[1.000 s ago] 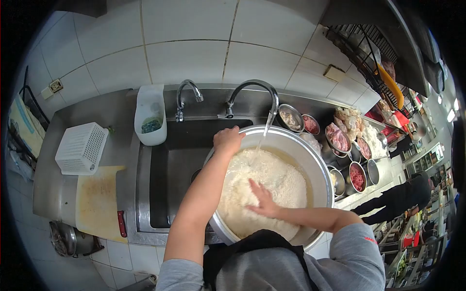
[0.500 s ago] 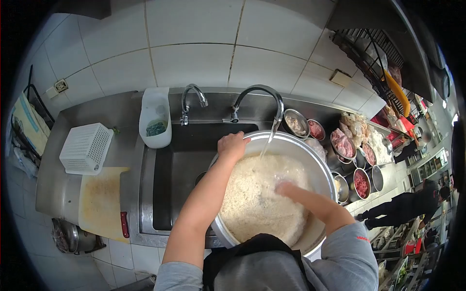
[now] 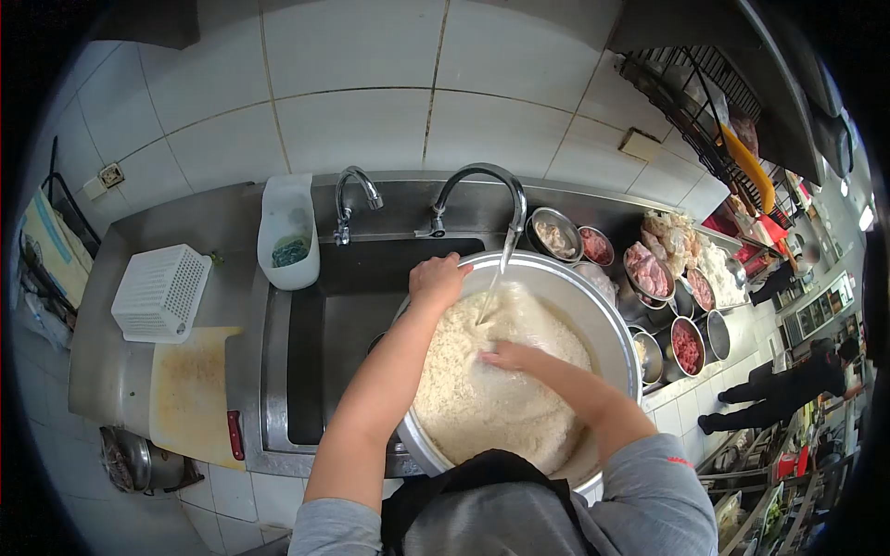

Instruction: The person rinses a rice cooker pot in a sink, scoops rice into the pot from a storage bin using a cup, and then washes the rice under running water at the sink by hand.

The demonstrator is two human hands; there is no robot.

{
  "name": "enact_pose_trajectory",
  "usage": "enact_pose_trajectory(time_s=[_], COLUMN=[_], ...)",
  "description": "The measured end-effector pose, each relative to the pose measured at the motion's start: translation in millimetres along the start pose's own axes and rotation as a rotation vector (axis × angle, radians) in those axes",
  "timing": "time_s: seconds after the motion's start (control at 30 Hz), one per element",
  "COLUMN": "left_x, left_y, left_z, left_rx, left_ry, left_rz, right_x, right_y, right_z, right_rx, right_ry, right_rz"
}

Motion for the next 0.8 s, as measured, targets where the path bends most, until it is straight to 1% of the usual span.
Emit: enact_pose_trajectory(time_s=[0.07,0.1,0.17,0.23,0.3,0.37,0.43,0.47,0.53,0.6,0.7,0.73,0.8], left_x=[0,-1,0,4,5,4,2,2,2,0,4,5,5], left_y=[1,0,0,-2,-4,-4,-3,-1,-1,0,-2,-3,-4], left_z=[-1,0,2,3,4,4,6,7,4,5,4,4,5], left_rx=[-0.006,-0.007,-0.01,-0.009,-0.024,-0.013,0.016,0.003,-0.021,-0.021,-0.033,-0.042,-0.054], left_ry=[0.008,0.01,0.01,0.005,0.018,0.02,0.017,0.018,0.022,0.026,0.035,0.035,0.042], left_rz=[-0.009,-0.015,-0.019,-0.012,-0.011,-0.007,0.005,0.0,-0.008,-0.016,-0.015,-0.016,-0.02], right_x=[41,50,54,38,12,-32,-30,-18,12,36,29,8,-27], right_y=[3,7,-8,-62,-73,-78,-89,-79,-26,16,30,42,46], right_z=[13,20,92,195,215,159,118,88,26,8,58,84,101], right_rx=[-0.019,0.24,0.371,0.111,-0.053,-0.103,-0.117,-0.14,-0.121,-0.036,0.205,0.158,0.141], right_ry=[0.225,0.183,0.334,0.719,0.851,0.745,0.402,0.275,0.116,0.177,0.679,0.707,0.711], right_rz=[0.121,0.04,-0.129,-0.291,-0.345,-0.304,-0.255,-0.187,0.052,0.227,0.084,-0.093,-0.258])
Point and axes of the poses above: each hand's wrist, its own y-axis away from the middle knuckle, its own z-axis out of the palm, x = y × z, the point moved 9 cm from there along -y, towards the middle knuckle, and after that the axes turned 13 degrees about z, right-handed, at the moved point
